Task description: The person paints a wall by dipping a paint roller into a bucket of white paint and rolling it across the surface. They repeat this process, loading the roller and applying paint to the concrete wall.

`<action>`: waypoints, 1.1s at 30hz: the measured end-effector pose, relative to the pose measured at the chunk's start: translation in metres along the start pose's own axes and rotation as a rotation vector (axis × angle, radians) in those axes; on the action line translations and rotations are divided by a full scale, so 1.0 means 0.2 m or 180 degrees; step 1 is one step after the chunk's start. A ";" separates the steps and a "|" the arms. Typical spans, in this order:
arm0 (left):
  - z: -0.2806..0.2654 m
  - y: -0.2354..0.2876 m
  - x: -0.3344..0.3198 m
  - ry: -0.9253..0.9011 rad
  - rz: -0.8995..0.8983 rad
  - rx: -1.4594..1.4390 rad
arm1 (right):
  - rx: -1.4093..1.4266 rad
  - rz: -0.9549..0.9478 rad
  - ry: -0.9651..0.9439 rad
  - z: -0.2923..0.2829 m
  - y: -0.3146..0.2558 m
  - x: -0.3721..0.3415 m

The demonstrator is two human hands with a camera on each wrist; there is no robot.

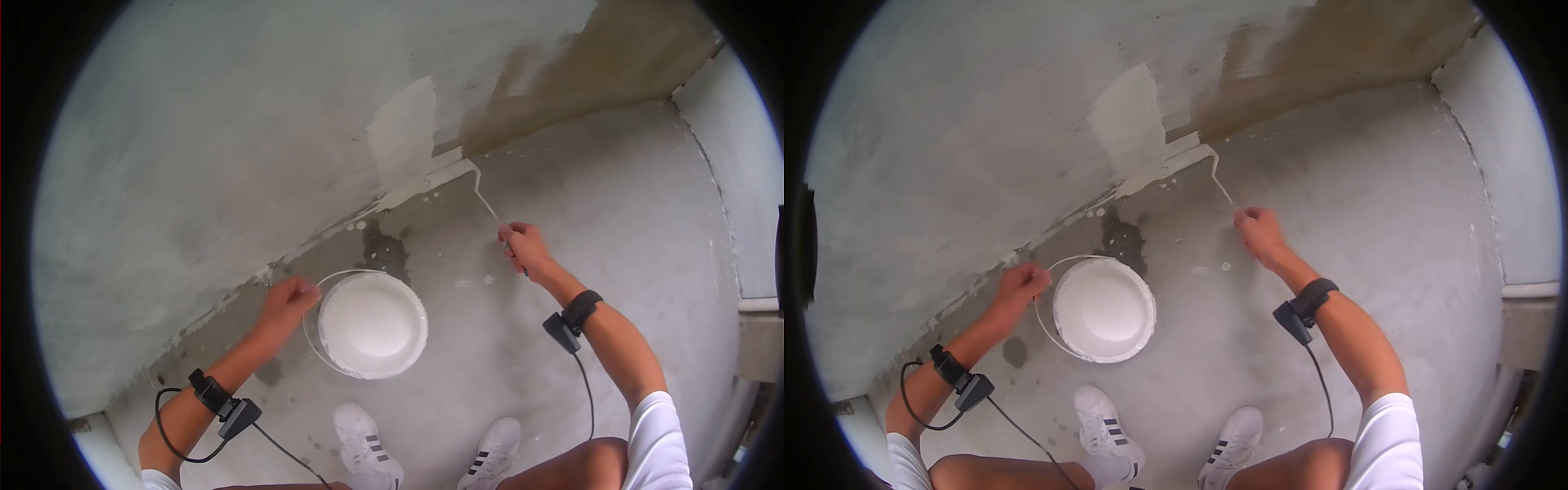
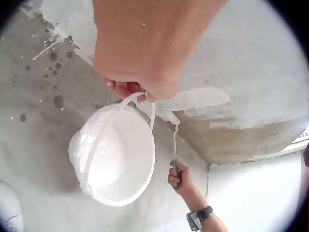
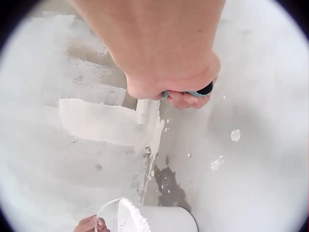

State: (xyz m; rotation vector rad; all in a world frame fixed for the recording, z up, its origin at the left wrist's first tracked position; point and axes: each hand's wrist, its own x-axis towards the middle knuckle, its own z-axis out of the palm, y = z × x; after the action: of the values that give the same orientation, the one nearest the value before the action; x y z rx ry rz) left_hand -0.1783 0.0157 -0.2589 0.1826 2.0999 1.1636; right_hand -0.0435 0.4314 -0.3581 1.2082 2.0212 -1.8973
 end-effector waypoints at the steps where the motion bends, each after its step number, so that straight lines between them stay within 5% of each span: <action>1: 0.00 0.01 0.01 -0.0021 -0.0007 0.0030 | 0.0058 -0.0013 0.0006 -0.01 -0.02 -0.01; 15: -0.01 0.00 0.01 0.0022 0.0005 0.0102 | 0.0405 0.0063 -0.0137 -0.21 0.01 0.06; 33: 0.01 0.04 0.01 0.0001 -0.0017 -0.0020 | -0.0290 -0.0381 0.0145 -0.42 0.09 0.23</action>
State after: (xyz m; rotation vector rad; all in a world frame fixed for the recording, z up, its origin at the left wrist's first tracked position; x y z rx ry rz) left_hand -0.1797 0.0215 -0.2544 0.1738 2.0957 1.1670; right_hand -0.0283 0.5248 -0.3817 1.1426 2.2243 -1.8211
